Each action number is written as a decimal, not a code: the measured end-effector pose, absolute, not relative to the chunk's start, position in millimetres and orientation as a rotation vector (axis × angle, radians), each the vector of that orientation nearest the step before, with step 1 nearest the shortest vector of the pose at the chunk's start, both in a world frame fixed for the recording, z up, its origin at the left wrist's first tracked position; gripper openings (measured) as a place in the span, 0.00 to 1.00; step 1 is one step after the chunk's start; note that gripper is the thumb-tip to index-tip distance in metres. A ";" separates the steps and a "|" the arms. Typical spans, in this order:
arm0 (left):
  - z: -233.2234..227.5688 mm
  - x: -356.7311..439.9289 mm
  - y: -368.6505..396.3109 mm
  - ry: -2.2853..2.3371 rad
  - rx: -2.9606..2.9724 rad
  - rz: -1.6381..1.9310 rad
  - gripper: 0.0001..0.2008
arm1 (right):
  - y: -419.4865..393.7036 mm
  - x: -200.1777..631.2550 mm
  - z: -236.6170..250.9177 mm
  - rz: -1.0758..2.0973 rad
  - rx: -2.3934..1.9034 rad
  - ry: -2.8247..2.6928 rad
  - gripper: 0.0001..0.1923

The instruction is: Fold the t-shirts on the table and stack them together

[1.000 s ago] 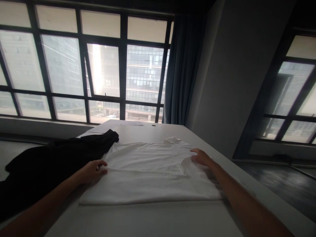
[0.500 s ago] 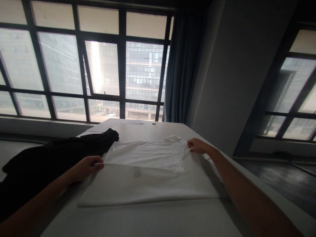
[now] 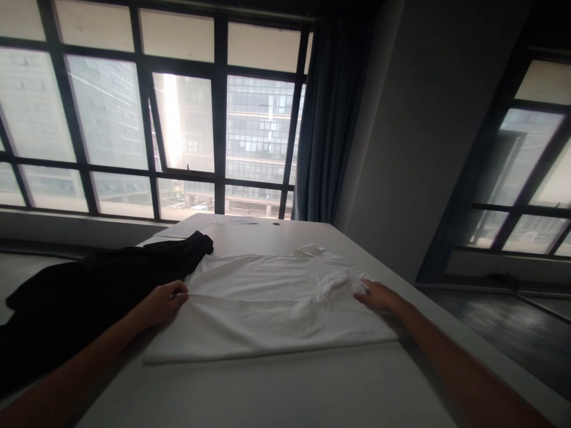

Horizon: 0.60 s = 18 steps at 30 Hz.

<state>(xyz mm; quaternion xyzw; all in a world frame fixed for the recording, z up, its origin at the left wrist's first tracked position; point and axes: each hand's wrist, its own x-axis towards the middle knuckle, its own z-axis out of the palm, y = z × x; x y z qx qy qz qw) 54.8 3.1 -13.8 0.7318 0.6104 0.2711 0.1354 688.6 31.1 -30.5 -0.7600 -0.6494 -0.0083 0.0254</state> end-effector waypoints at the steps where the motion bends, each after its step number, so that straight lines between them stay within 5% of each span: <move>1: -15.3 54.9 4.2 1.775 2.113 0.799 0.19 | 25.0 699.9 -31.3 0.000 -2.374 -1.974 0.40; 6: -21.1 51.2 9.1 1.814 2.102 0.683 0.22 | -1.9 735.6 -30.1 0.097 -2.430 -1.763 0.29; 10: -17.7 39.4 9.5 1.772 2.069 0.559 0.35 | -11.8 751.5 -19.2 0.145 -2.198 -1.719 0.19; 18: -11.6 35.4 2.3 1.731 2.035 0.414 0.36 | -30.1 769.7 -24.9 0.429 -2.226 -1.593 0.20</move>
